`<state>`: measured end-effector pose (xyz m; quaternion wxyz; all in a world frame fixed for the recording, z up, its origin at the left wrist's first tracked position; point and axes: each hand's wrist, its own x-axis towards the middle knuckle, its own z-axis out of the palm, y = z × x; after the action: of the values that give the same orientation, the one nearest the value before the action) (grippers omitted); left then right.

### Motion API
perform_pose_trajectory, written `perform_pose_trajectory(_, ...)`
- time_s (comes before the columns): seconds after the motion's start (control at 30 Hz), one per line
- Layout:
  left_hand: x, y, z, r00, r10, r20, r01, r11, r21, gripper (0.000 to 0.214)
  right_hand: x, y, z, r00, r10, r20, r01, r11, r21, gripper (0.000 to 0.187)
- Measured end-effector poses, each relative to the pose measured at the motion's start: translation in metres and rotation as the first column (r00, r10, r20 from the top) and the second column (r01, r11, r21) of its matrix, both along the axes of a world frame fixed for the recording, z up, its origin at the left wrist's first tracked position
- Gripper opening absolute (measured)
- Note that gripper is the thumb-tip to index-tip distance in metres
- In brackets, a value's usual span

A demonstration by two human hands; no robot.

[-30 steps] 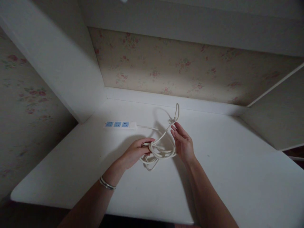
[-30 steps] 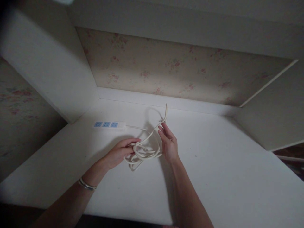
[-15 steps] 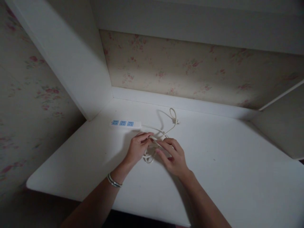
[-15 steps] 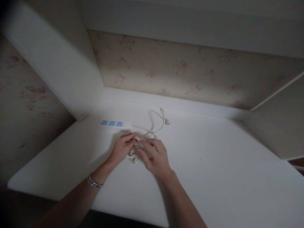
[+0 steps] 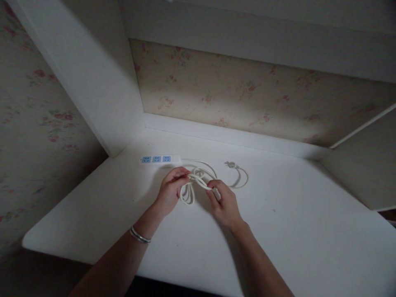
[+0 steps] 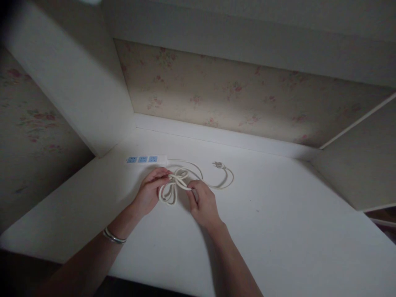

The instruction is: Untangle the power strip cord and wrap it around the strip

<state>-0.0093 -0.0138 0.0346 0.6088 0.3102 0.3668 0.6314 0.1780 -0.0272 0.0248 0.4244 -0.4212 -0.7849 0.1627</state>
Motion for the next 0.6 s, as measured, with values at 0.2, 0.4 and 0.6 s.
perform_pose_trajectory(0.2, -0.0003, 0.0002, -0.0024, 1.000, -0.007, 0.002, 0.007, 1.000, -0.014, 0.020, 0.0006, -0.0009, -0.0028, 0.999, -0.028, 0.047, 0.028, 1.000, 0.010, 0.008)
perform_pose_trajectory(0.4, 0.0050, -0.0020, -0.0061, 0.937, -0.067, -0.342, 0.086, 0.996, 0.039, 0.028, 0.0003, -0.0007, -0.0025, 0.995, -0.037, 0.093, 0.028, 0.995, 0.095, 0.007)
perform_pose_trajectory(0.6, 0.0056, -0.0034, -0.0047, 0.920, -0.083, -0.383, 0.120, 0.990, 0.074, 0.023, -0.0041, -0.0042, -0.0029, 0.997, -0.076, 0.015, 0.074, 0.992, 0.098, 0.011)
